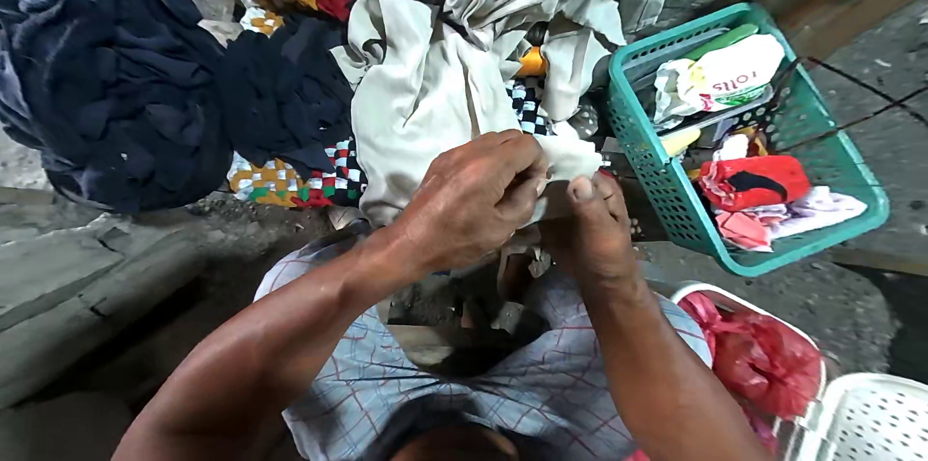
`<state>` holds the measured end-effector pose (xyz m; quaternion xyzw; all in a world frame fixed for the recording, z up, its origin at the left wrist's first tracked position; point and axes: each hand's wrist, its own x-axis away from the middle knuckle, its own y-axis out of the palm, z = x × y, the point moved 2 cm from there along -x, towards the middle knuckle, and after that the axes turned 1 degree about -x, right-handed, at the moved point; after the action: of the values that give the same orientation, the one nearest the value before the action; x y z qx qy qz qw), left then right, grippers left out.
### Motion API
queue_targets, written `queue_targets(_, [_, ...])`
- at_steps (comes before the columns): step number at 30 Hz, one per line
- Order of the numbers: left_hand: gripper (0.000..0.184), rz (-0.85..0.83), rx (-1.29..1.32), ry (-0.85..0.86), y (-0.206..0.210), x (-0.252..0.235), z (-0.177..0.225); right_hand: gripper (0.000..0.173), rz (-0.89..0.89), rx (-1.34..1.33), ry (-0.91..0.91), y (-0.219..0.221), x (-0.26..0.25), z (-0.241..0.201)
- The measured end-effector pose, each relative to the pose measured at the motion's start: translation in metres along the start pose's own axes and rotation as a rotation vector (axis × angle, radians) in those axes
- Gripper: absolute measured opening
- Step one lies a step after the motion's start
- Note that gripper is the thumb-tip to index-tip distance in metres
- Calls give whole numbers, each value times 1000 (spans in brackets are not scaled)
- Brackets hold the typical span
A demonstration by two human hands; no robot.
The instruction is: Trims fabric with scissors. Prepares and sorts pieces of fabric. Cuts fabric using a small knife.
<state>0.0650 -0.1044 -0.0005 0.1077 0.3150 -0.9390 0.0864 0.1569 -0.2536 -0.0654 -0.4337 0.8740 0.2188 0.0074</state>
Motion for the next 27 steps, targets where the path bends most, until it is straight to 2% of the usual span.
queue_targets(2, [10,25,-131,57,2,0,-1,25,26,43,-9,1,-1,2])
queue_targets(4, [10,11,-135,61,2,0,-2,19,51,16,-14,3,-1,3])
queue_targets(10, [10,-26,196,-63,-5,-1,1,18,18,-89,-38,5,0,0])
queue_targets(15, [12,-34,279,-74,-4,-1,0,17,10,-113,-62,5,1,-1])
queue_targets(20, [9,13,215,-14,-3,-2,2,17,-1,-67,-100,1,-1,-2])
queue_targets(27, [12,7,3,31,-5,3,-7,22,32,134,-96,0,-3,3])
